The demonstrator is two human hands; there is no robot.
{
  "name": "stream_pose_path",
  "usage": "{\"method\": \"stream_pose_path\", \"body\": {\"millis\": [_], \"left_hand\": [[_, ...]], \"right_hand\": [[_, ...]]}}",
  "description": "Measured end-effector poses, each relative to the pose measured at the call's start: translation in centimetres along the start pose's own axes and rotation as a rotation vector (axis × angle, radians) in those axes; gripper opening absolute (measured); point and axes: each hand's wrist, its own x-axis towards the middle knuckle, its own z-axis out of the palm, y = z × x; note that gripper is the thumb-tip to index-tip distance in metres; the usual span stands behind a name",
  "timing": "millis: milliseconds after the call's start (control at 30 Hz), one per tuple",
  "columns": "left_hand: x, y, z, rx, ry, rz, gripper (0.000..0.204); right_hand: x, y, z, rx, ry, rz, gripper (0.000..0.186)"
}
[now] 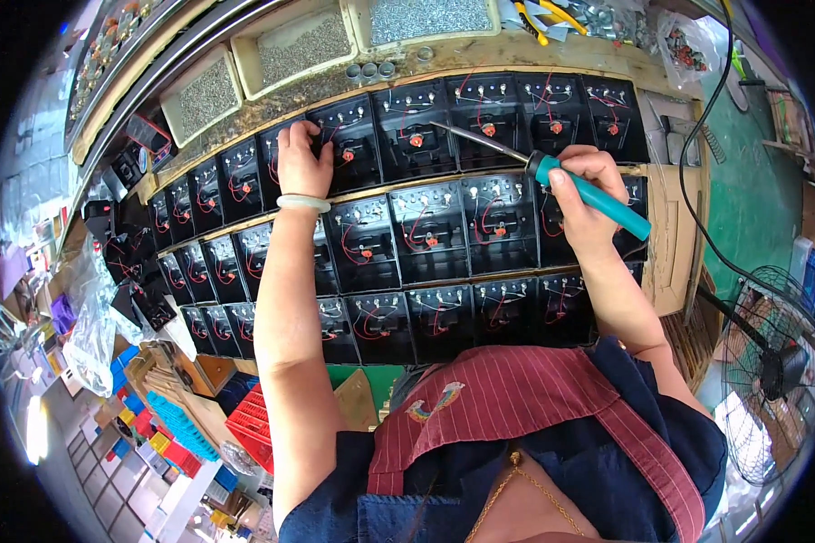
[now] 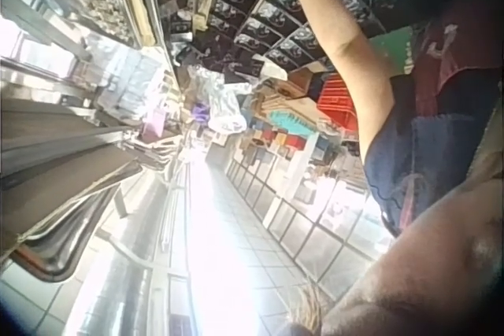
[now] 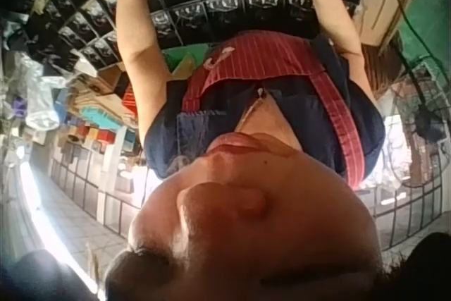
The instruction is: Soldering wires to analog meters on an assembly workbench.
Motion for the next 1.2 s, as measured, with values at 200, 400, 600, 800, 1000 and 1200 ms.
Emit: {"method": "stream_pose_path", "body": {"millis": [200, 400, 600, 800, 1000, 1200], "left_hand": [[4.1, 5.2, 1.4, -0.004, 0.044, 0.097, 0.029], [7.3, 7.9, 3.8, 0.190, -0.218, 0.291, 0.018], [4.6, 8.6, 2.7, -0.463, -0.093, 0.218, 0.008], [-1.1, 8.7, 2.7, 0.043, -0.197, 0.350, 0.007], [-1.2, 9.3, 3.2, 0.136, -0.150, 0.249, 0.008], [-1.2, 9.4, 3.5, 0.172, -0.210, 0.249, 0.008]], "right_hand": [[0.6, 0.2, -1.5, -0.037, 0.047, -0.036, 0.020], [1.0, -0.4, -1.9, -0.020, 0.054, -0.056, 0.020], [0.8, 0.4, -2.8, -0.055, 0.061, -0.035, 0.020], [0.5, 1.0, -1.0, -0.120, -0.028, -0.067, 0.020], [0.1, 2.4, 0.5, -0.182, -0.130, -0.152, 0.018], [0.1, 3.0, 1.5, -0.207, -0.096, -0.150, 0.022]]}}
